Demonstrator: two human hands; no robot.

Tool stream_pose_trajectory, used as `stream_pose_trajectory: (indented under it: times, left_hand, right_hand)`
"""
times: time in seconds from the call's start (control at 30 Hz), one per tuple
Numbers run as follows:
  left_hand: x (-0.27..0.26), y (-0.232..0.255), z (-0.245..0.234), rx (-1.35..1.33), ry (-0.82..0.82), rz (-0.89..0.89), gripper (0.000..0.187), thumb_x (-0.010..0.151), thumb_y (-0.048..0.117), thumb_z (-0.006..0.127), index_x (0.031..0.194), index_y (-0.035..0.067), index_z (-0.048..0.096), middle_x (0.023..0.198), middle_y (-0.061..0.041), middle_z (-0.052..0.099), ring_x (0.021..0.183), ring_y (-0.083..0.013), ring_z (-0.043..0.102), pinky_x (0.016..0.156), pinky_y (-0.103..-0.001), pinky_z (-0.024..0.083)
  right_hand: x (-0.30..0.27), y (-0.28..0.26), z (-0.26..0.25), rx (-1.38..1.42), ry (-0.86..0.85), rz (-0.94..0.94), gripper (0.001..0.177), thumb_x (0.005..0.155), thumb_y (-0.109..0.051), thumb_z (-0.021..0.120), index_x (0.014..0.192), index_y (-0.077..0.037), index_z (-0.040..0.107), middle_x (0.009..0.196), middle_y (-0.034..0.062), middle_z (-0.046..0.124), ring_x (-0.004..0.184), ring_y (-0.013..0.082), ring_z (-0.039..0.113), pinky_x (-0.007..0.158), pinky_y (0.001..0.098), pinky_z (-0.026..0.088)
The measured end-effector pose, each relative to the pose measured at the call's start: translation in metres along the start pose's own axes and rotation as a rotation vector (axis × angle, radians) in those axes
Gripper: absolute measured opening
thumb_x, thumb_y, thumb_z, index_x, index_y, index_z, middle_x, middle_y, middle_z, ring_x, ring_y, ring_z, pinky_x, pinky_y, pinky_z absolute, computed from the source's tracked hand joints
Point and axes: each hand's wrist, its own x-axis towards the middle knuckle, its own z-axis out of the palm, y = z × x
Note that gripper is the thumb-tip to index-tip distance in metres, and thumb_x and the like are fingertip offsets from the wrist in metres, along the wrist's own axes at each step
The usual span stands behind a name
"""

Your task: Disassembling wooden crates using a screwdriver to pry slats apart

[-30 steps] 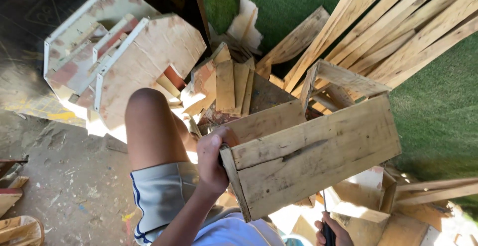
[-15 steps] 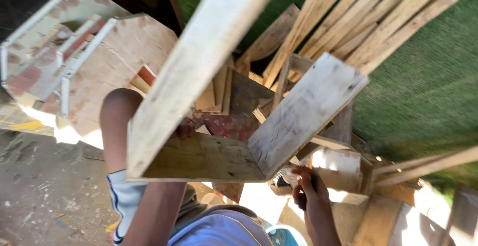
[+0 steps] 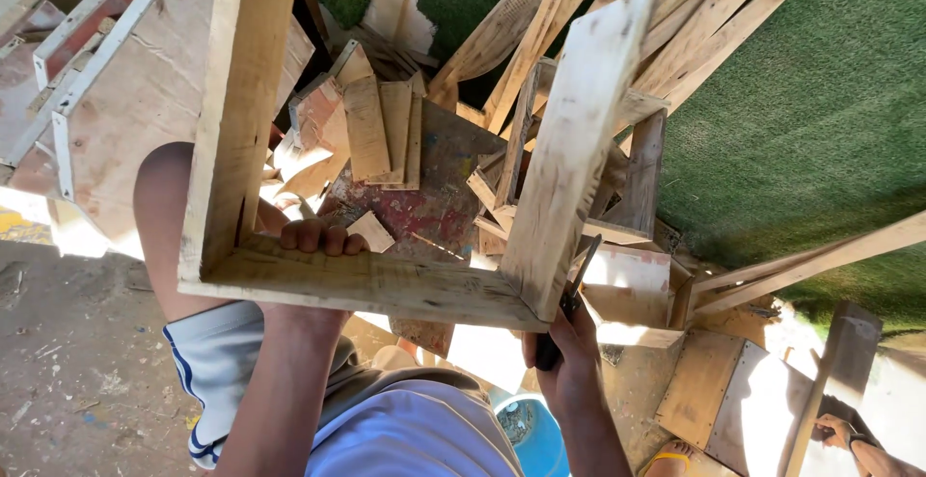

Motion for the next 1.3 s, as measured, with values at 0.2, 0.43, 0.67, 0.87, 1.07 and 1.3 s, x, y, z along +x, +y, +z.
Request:
stream_pose_trajectory:
  times: [0.2, 0.43, 0.67, 0.87, 1.07, 1.3]
  left_hand:
    - [-0.007, 0.003, 0.059, -0.087, 0.545, -0.092, 0.018, 0.066, 0.033, 0.044, 0.057, 0.022, 0.033, 0.058, 0.003, 0.026, 0.056, -0.0165, 0.02, 0.057, -0.032, 0.023]
    - [-0.006, 0.001, 0.049, -0.152, 0.529, -0.101, 0.02, 0.072, 0.034, 0.042, 0.059, 0.021, 0.034, 0.059, 0.005, 0.029, 0.058, -0.0147, 0.025, 0.06, -0.031, 0.026]
    - [-0.003, 0.001, 0.034, -0.206, 0.371, -0.182, 0.024, 0.07, 0.032, 0.057, 0.059, 0.022, 0.039, 0.058, 0.005, 0.034, 0.058, -0.0154, 0.032, 0.063, -0.031, 0.034]
    - [-0.006, 0.001, 0.032, -0.264, 0.269, -0.192, 0.02, 0.075, 0.029, 0.059, 0.062, 0.021, 0.046, 0.06, 0.006, 0.042, 0.06, -0.0145, 0.036, 0.067, -0.03, 0.036]
    - [-0.008, 0.002, 0.035, -0.3, 0.257, -0.244, 0.017, 0.075, 0.024, 0.054, 0.06, 0.022, 0.046, 0.058, 0.007, 0.041, 0.059, -0.013, 0.036, 0.068, -0.029, 0.035]
    - [-0.004, -0.036, 0.035, -0.33, 0.378, -0.378, 0.023, 0.08, 0.028, 0.05, 0.059, 0.021, 0.044, 0.055, 0.006, 0.044, 0.051, -0.0127, 0.037, 0.059, -0.03, 0.037]
  right_hand:
    - [-0.006, -0.025, 0.022, -0.162, -0.071, -0.136, 0.066, 0.089, -0.029, 0.073, 0.143, 0.002, 0.05, 0.062, 0.0024, 0.05, 0.049, 0.0091, 0.045, 0.046, 0.0207, 0.034]
    - [-0.008, -0.03, 0.033, -0.321, 0.028, -0.171, 0.062, 0.08, -0.014, 0.079, 0.136, -0.004, 0.055, 0.067, 0.0014, 0.053, 0.058, 0.0119, 0.049, 0.048, 0.0243, 0.043]
    - [-0.005, -0.04, 0.047, -0.278, 0.033, -0.247, 0.072, 0.08, -0.019, 0.08, 0.143, -0.001, 0.051, 0.103, 0.0069, 0.067, 0.086, 0.0142, 0.06, 0.07, 0.0264, 0.05]
    - [-0.004, -0.044, 0.05, -0.32, 0.013, -0.323, 0.064, 0.079, -0.013, 0.079, 0.136, 0.0, 0.053, 0.143, 0.0093, 0.057, 0.099, 0.0146, 0.065, 0.083, 0.0285, 0.055]
    - [0.001, -0.043, 0.058, -0.293, 0.009, -0.375, 0.067, 0.077, -0.013, 0.076, 0.139, -0.006, 0.05, 0.152, 0.0117, 0.048, 0.126, 0.0222, 0.056, 0.095, 0.0334, 0.054]
    - [0.025, -0.009, 0.031, 0.087, -0.358, -0.342, 0.041, 0.111, -0.047, 0.058, 0.129, -0.01, 0.061, 0.127, 0.0104, 0.065, 0.126, 0.0283, 0.057, 0.112, 0.0545, 0.044]
